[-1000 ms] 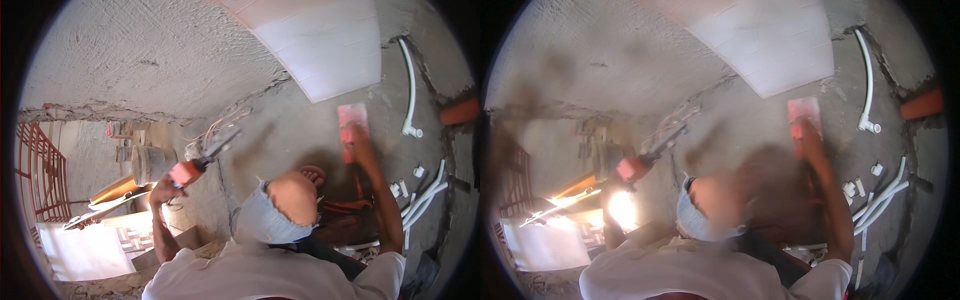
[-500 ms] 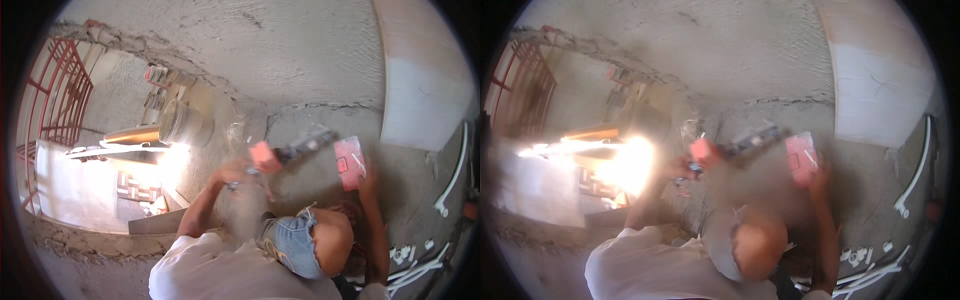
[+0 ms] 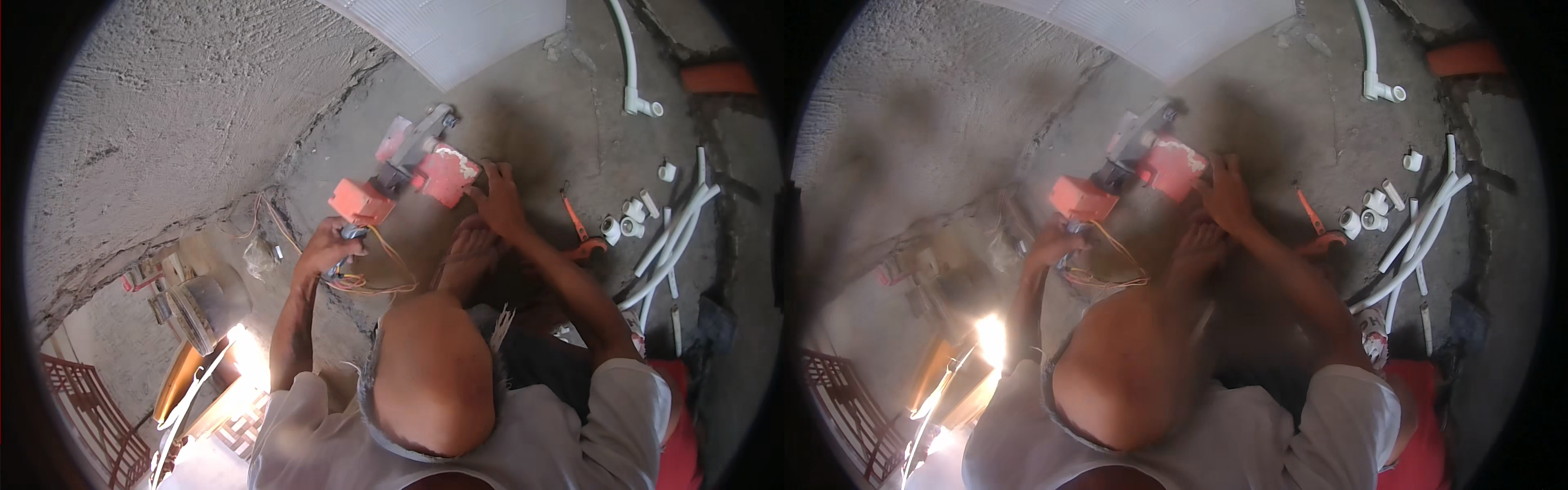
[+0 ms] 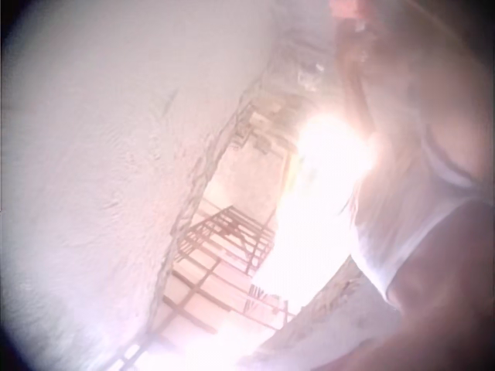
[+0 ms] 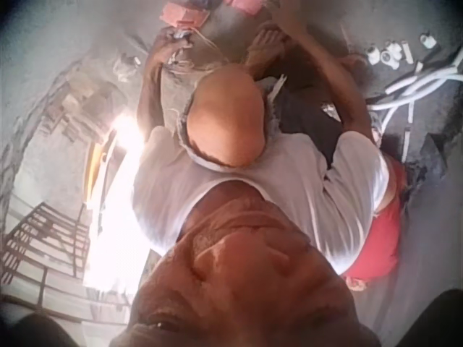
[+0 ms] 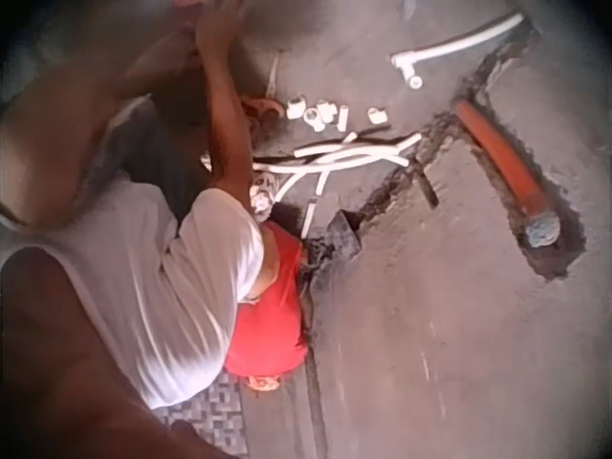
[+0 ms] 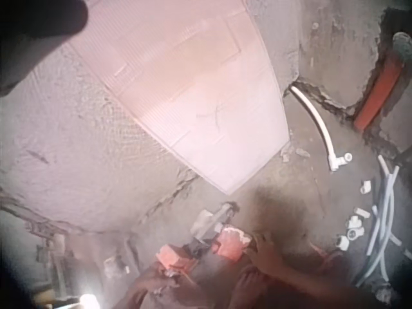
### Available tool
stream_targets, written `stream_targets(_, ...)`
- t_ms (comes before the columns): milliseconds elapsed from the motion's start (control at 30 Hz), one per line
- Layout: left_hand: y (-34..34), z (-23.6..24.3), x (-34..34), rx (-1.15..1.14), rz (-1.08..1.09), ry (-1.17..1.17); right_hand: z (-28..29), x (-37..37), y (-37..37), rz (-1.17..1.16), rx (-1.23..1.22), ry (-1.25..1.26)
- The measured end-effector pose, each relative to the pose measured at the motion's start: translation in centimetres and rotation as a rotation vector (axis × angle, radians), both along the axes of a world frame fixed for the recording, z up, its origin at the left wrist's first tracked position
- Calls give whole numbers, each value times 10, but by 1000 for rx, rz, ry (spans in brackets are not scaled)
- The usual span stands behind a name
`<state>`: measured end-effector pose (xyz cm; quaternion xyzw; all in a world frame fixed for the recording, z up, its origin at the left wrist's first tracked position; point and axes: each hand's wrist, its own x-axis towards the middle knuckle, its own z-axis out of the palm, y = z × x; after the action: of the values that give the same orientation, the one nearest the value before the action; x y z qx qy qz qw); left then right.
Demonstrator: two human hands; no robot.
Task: Fitting and marking PVC pipes and connectors for an installation.
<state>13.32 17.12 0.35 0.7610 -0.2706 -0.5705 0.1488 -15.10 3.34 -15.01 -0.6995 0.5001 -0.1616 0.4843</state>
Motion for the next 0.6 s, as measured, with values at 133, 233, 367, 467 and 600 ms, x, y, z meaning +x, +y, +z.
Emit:
stream_targets(133,-14,0,-11,-23,2,33,-1,13,6,-17,-23,-21)
stream_targets(233,-7,16,-25,48,-58,-197,4,19,13,-60,66,1)
stream_targets(367,53,3,-19,-227,-101,-443,-5,23,25,31,-29,-71)
stream_targets(467,62,20,-32,-311,165,-322,-8,23,25,-41,-16,-42)
stream_targets(600,69,28,-15,-129,23,-509,-1,22,27,-32,10,-35)
